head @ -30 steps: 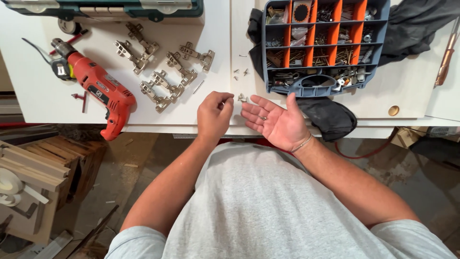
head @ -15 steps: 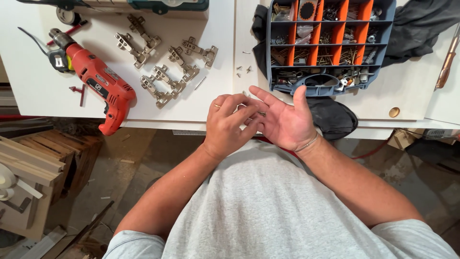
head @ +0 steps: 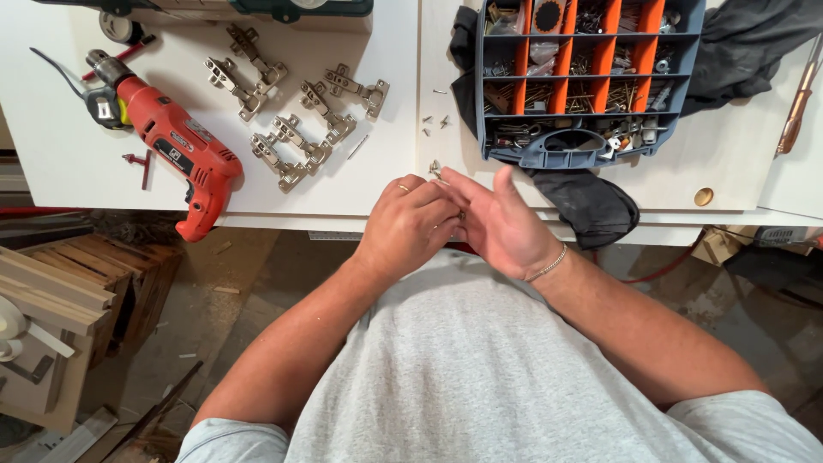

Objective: Sorting small screws and hardware components in an organizer box

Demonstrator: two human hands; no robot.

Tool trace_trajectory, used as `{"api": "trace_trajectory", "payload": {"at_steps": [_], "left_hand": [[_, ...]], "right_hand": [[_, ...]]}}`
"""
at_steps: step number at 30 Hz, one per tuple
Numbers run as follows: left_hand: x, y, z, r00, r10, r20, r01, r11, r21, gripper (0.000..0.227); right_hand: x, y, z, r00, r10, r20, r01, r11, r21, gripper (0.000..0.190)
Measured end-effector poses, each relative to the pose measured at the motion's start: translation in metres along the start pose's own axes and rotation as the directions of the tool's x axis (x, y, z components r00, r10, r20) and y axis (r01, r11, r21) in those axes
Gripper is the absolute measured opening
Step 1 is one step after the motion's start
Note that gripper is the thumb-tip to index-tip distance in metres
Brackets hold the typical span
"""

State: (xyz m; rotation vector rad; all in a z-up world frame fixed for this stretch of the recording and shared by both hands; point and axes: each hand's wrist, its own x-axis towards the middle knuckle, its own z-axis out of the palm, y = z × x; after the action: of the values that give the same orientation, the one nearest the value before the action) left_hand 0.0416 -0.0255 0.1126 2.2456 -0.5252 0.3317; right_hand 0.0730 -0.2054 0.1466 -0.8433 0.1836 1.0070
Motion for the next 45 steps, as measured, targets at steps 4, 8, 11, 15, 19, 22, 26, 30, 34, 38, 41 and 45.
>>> {"api": "trace_trajectory", "payload": {"at_steps": [4,8,11,15,19,22,26,30,34,38,41,45], "left_hand": [[0.000,-0.001,-0.005,0.994,0.082,0.070,-0.081,0.997,-0.014,0.011],[0.000,0.007,-0.003,0.998,0.027,0.056,-0.023,0.997,-0.070,0.011],[0.002,0.014,-0.004,1.000,-0.027,0.003,0.028,0.991,-0.133,0.013],[0.003,0.019,-0.001,0.993,-0.077,-0.092,0.057,0.977,-0.206,0.013],[0.011,0.020,-0.004,0.991,-0.050,-0.124,0.031,0.988,-0.149,0.011],[0.023,0.021,-0.015,0.993,0.040,-0.108,-0.048,0.996,-0.072,0.006],[0.029,0.019,-0.029,0.993,0.109,0.034,-0.103,0.984,-0.147,0.012],[0.031,0.017,-0.032,0.989,0.097,0.111,-0.066,0.964,-0.256,0.016],[0.024,0.010,-0.021,0.993,0.059,0.101,-0.023,0.946,-0.322,0.012],[0.017,0.002,-0.001,0.994,0.010,0.113,0.020,0.964,-0.266,0.013],[0.021,0.003,0.001,0.992,-0.047,0.119,0.079,0.957,-0.280,0.016],[0.023,0.003,0.006,0.990,-0.128,0.062,0.141,0.942,-0.304,0.014]], "right_hand": [[-0.001,0.002,0.000,0.999,0.041,0.023,-0.039,0.994,-0.100,0.104],[-0.006,-0.008,0.008,0.997,0.075,-0.016,-0.076,0.985,-0.157,0.100],[-0.011,-0.020,0.019,0.997,0.072,-0.037,-0.076,0.986,-0.148,0.100],[-0.016,-0.029,0.031,0.998,0.054,-0.034,-0.057,0.994,-0.095,0.104],[-0.015,-0.039,0.048,1.000,0.012,-0.017,-0.013,0.997,-0.072,0.108],[-0.015,-0.034,0.038,0.999,0.015,-0.034,-0.018,0.996,-0.085,0.107],[-0.013,-0.026,0.030,0.999,0.033,-0.015,-0.034,0.994,-0.102,0.106],[-0.013,-0.019,0.022,1.000,0.028,-0.009,-0.029,0.991,-0.130,0.106],[-0.013,-0.029,0.024,0.999,0.048,-0.008,-0.049,0.995,-0.090,0.103],[-0.008,-0.025,0.013,0.994,0.072,-0.084,-0.075,0.996,-0.043,0.101],[-0.003,-0.020,-0.001,0.991,0.064,-0.119,-0.074,0.994,-0.084,0.099],[-0.001,-0.026,0.000,0.986,0.047,-0.157,-0.062,0.993,-0.095,0.094]]}}
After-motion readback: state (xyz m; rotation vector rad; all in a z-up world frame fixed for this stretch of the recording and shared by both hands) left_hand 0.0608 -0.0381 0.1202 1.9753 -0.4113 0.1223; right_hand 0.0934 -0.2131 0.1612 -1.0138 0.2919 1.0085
